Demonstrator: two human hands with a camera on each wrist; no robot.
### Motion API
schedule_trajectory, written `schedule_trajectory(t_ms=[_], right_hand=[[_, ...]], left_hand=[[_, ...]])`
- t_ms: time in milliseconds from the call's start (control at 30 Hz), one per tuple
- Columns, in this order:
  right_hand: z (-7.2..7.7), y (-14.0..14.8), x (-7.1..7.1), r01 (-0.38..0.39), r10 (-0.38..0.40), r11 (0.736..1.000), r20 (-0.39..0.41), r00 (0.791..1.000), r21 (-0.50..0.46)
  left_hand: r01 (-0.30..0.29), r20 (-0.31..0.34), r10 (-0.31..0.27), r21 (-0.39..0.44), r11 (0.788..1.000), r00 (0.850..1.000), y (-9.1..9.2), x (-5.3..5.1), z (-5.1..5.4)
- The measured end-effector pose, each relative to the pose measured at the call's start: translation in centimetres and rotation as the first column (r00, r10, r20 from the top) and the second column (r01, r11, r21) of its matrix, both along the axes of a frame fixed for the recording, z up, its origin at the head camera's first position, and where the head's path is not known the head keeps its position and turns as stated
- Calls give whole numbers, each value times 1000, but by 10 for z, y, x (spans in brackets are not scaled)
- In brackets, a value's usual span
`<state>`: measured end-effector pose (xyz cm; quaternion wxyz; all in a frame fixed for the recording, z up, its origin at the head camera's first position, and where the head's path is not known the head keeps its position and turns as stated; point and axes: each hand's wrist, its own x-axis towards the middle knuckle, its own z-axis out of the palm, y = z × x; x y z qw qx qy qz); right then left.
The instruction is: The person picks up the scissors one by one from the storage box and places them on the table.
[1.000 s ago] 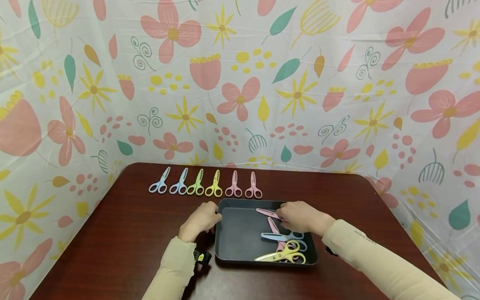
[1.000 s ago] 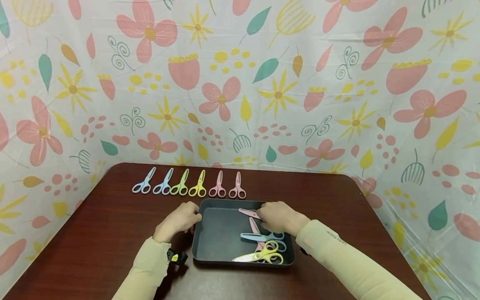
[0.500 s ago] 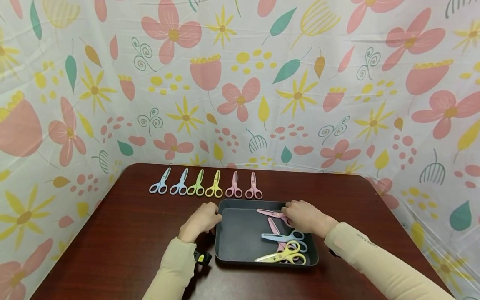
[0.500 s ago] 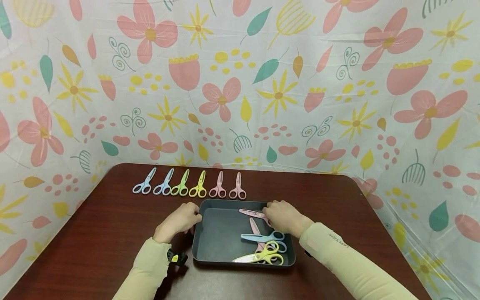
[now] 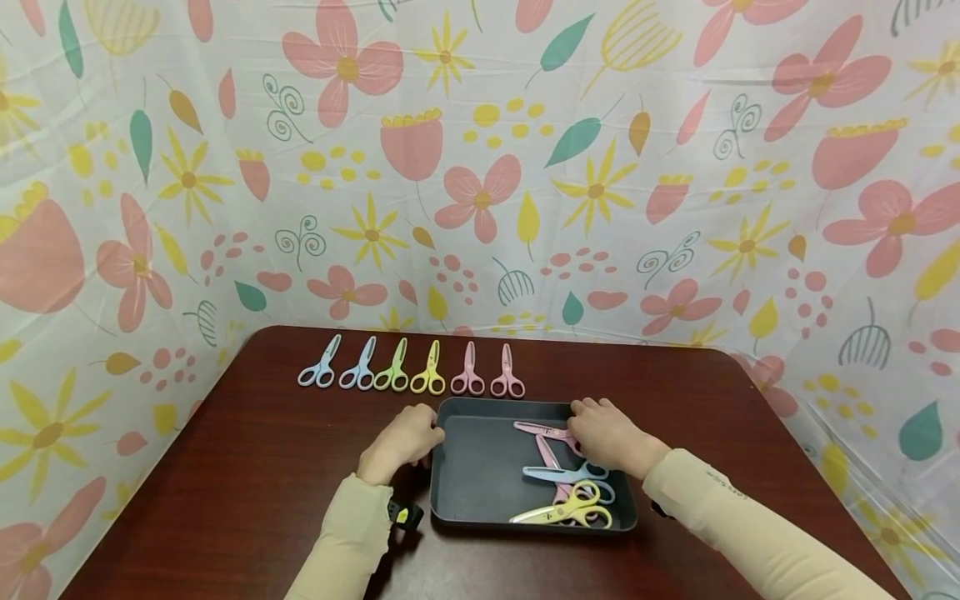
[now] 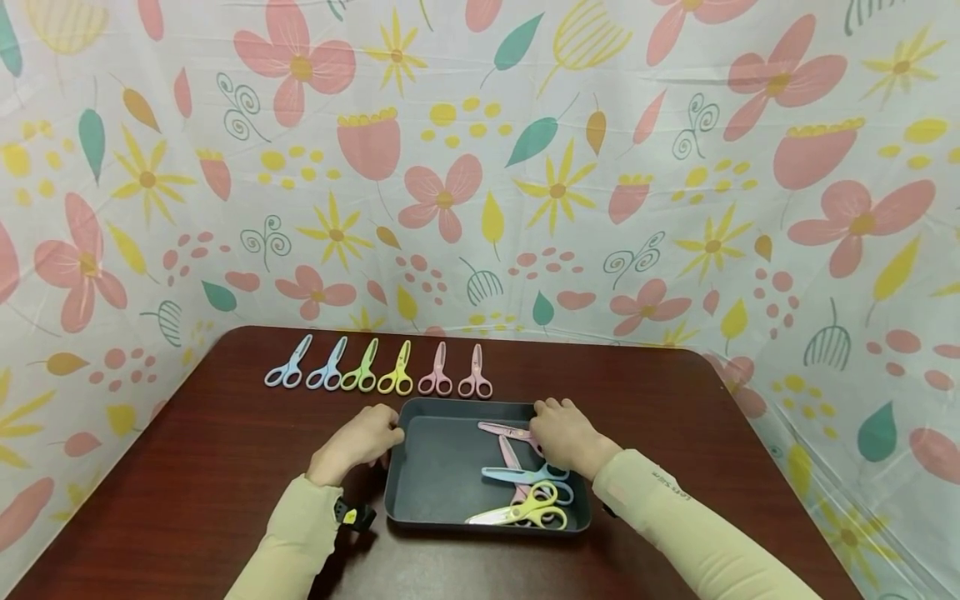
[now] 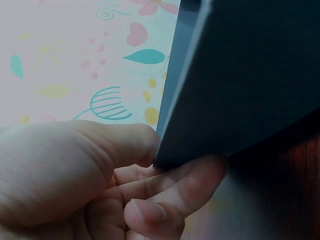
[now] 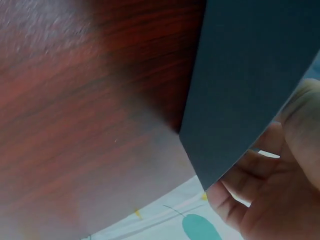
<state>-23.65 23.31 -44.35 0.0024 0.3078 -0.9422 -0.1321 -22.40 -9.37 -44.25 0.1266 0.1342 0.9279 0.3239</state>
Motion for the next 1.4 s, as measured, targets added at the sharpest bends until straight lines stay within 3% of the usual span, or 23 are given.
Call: schedule_trajectory(t_ms=[267,533,767,1067,1400], right_hand=[[2,-2,3,48,-45,998,64,997,-36],[2,1,9,28,-14,984,80,997,-178],[8,12,15,-27,26,950,-5,1000,-312],[26,24,27,39,-62,882,-35,997,-469],[31,38,8,45,-86,823,-46,995,-566]], left_hand=[[-8,12,8,1,1000,1000,0,0,2],[-1,8,1,-7,1000,1000,3,2,-2],[13,-2,-13,7,1000,1000,1,1,-2],[5,11,-5,-12,1000,1000,1,0,-1],[-2,9,2,-15,1000,1000,4,1,1]])
